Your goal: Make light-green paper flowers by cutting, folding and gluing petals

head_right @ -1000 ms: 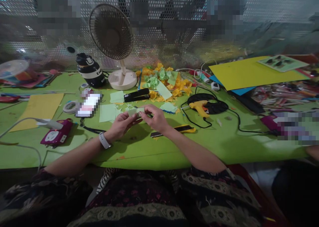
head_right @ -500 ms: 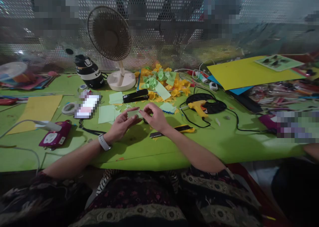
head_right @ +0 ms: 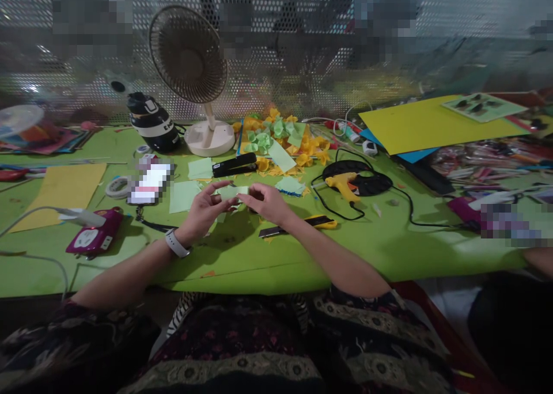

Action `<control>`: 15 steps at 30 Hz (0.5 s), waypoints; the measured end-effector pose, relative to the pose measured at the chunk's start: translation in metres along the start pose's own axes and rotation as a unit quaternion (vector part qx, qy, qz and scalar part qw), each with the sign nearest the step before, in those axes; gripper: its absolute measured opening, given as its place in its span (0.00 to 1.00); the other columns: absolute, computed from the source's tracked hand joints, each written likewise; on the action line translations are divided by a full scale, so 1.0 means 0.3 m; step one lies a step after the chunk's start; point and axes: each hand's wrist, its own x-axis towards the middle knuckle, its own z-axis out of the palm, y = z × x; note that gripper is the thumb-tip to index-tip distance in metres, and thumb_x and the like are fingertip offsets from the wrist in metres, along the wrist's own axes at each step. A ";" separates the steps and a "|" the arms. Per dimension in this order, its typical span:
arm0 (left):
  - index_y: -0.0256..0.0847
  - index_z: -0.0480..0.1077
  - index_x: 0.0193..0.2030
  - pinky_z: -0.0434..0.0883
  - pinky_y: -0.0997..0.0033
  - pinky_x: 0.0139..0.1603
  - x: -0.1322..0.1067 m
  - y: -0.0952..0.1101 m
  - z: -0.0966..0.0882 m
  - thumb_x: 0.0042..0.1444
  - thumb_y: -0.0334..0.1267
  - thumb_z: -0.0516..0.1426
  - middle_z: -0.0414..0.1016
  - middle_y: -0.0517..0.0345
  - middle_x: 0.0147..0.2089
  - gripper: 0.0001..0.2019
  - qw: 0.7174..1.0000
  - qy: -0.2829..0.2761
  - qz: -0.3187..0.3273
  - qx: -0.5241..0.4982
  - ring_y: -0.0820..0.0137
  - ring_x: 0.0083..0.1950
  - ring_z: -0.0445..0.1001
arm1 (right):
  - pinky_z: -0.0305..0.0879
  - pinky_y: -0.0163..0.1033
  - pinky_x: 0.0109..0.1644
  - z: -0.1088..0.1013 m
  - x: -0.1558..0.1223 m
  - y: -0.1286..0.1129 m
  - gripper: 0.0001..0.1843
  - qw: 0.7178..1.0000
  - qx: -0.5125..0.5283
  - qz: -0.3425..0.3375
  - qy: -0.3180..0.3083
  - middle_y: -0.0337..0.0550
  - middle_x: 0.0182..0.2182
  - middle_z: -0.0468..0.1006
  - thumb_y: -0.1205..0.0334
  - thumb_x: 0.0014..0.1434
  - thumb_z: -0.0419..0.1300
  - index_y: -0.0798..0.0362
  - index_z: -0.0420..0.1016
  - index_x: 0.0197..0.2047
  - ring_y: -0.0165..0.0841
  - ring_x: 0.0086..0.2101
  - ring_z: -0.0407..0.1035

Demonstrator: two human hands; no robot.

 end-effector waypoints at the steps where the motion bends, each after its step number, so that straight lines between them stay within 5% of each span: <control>1: 0.37 0.69 0.57 0.77 0.71 0.37 -0.001 0.002 0.001 0.47 0.42 0.71 0.79 0.60 0.28 0.32 1.000 0.003 0.000 0.003 0.72 0.32 0.78 | 0.55 0.36 0.27 0.000 -0.002 0.000 0.22 1.000 -0.005 -0.001 -0.005 0.34 0.21 0.67 0.42 0.55 0.65 0.52 0.66 0.27 0.28 0.24 0.60; 15: 0.37 0.69 0.59 0.79 0.68 0.42 0.011 0.015 -0.009 0.44 0.41 0.72 0.71 0.69 0.23 0.35 0.999 0.004 -0.034 -0.023 0.73 0.30 0.77 | 0.68 0.36 0.34 -0.041 0.032 0.025 0.22 0.994 0.046 0.009 -0.098 0.37 0.25 0.76 0.43 0.53 0.68 0.55 0.72 0.30 0.28 0.27 0.71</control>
